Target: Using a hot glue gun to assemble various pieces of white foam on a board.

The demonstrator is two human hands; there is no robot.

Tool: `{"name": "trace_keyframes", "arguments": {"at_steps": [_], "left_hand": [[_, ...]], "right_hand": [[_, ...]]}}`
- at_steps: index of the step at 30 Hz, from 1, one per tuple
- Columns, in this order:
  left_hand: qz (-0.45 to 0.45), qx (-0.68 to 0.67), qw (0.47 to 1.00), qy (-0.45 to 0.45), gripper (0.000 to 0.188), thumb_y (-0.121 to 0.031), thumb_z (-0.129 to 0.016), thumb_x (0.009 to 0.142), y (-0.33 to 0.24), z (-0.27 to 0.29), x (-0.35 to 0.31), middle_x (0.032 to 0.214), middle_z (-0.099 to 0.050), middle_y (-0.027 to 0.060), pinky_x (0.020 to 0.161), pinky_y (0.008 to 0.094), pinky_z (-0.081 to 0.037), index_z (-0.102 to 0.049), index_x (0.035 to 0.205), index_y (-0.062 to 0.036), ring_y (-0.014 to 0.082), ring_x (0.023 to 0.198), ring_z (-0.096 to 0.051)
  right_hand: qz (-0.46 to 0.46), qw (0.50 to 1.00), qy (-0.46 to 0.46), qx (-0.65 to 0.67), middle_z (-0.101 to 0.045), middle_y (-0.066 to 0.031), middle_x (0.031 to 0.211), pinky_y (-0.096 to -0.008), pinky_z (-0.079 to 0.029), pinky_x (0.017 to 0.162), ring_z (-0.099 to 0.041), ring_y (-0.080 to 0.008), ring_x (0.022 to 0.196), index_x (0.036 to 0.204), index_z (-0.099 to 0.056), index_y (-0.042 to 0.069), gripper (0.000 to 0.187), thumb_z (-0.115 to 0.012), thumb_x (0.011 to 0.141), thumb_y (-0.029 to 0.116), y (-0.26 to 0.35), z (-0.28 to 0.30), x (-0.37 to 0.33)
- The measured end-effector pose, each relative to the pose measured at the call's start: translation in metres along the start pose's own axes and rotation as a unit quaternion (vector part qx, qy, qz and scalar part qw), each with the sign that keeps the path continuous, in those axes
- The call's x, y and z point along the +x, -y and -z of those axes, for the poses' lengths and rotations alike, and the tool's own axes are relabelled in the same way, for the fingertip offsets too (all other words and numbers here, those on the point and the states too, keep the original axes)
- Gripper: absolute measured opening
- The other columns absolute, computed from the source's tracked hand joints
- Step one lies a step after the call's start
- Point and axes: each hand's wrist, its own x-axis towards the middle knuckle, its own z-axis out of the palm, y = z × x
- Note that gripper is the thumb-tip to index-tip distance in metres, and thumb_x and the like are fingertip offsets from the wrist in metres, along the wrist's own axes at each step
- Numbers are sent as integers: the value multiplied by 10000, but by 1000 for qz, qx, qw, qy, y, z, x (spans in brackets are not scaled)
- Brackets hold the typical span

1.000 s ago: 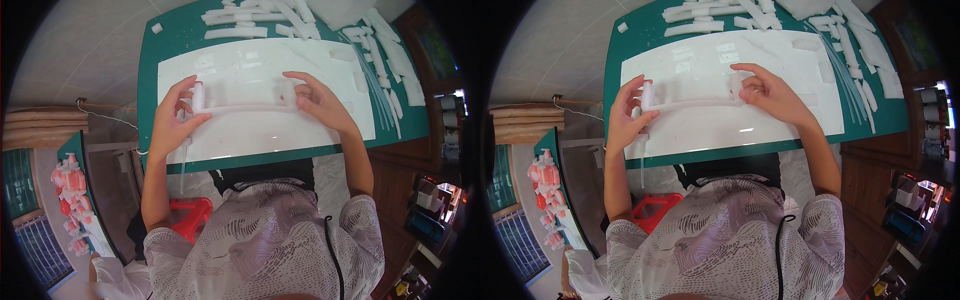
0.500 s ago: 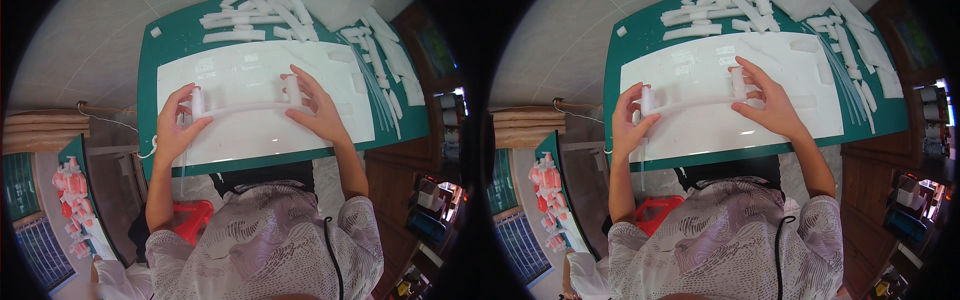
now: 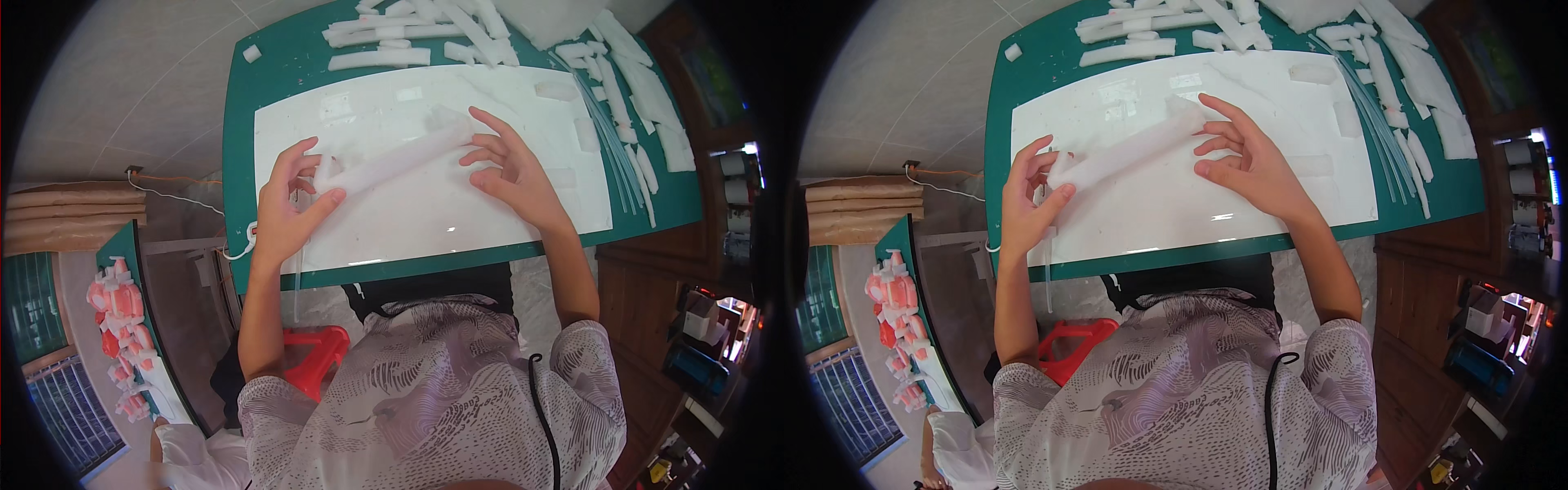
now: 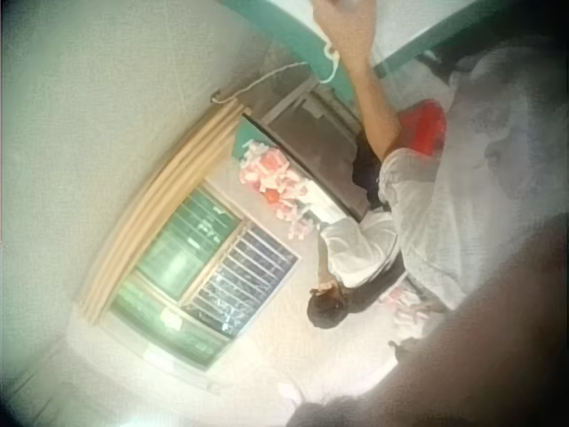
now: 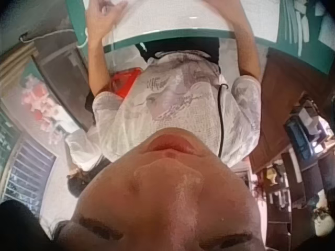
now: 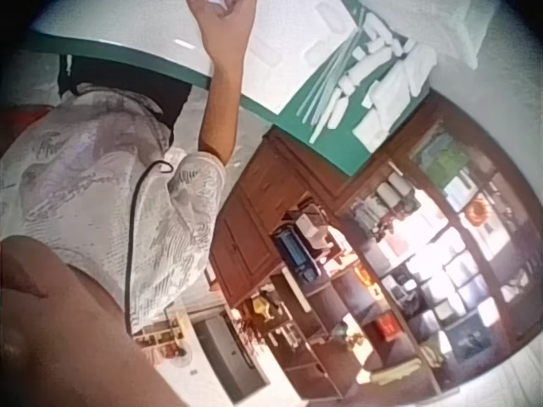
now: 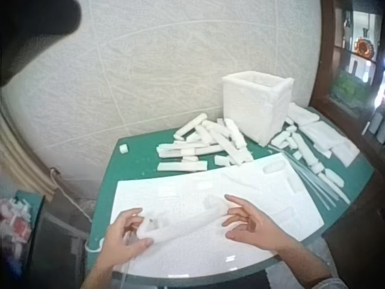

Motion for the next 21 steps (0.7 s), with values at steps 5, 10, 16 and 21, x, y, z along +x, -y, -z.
{"name": "trace_keyframes", "arguments": {"at_steps": [5,10,16,21], "left_hand": [[5,12,1000,9,710,-174,-827,744,0,1,0,1163,-656,128,781,285,-484,-497,1359,-44,180,974,-601],[-82,100,992,3,696,-82,-813,737,-2,-8,3,1287,-584,125,824,317,-497,-495,1355,-62,228,1067,-589],[-159,208,964,36,654,-51,-790,750,5,-21,3,1314,-492,138,933,371,-479,-511,1340,-103,300,1156,-534],[-109,234,962,90,635,-77,-783,767,1,-18,-1,1289,-468,143,947,381,-473,-522,1343,-131,324,1140,-525]], "right_hand": [[-26,999,-24,-16,-530,-143,1216,-258,-514,879,-608,-164,1028,1484,-376,115,712,-710,858,58,-2,1,2],[-15,996,-49,-78,-567,-96,1165,-251,-505,846,-602,-146,1010,1471,-392,117,693,-711,858,69,-4,13,7],[-10,985,-40,-168,-605,-87,1133,-273,-505,844,-603,-159,1015,1377,-509,86,557,-711,857,85,-9,15,13],[33,960,-20,-279,-623,-98,1150,-305,-496,866,-594,-189,1033,1245,-599,50,435,-716,828,81,-22,20,9]]}}
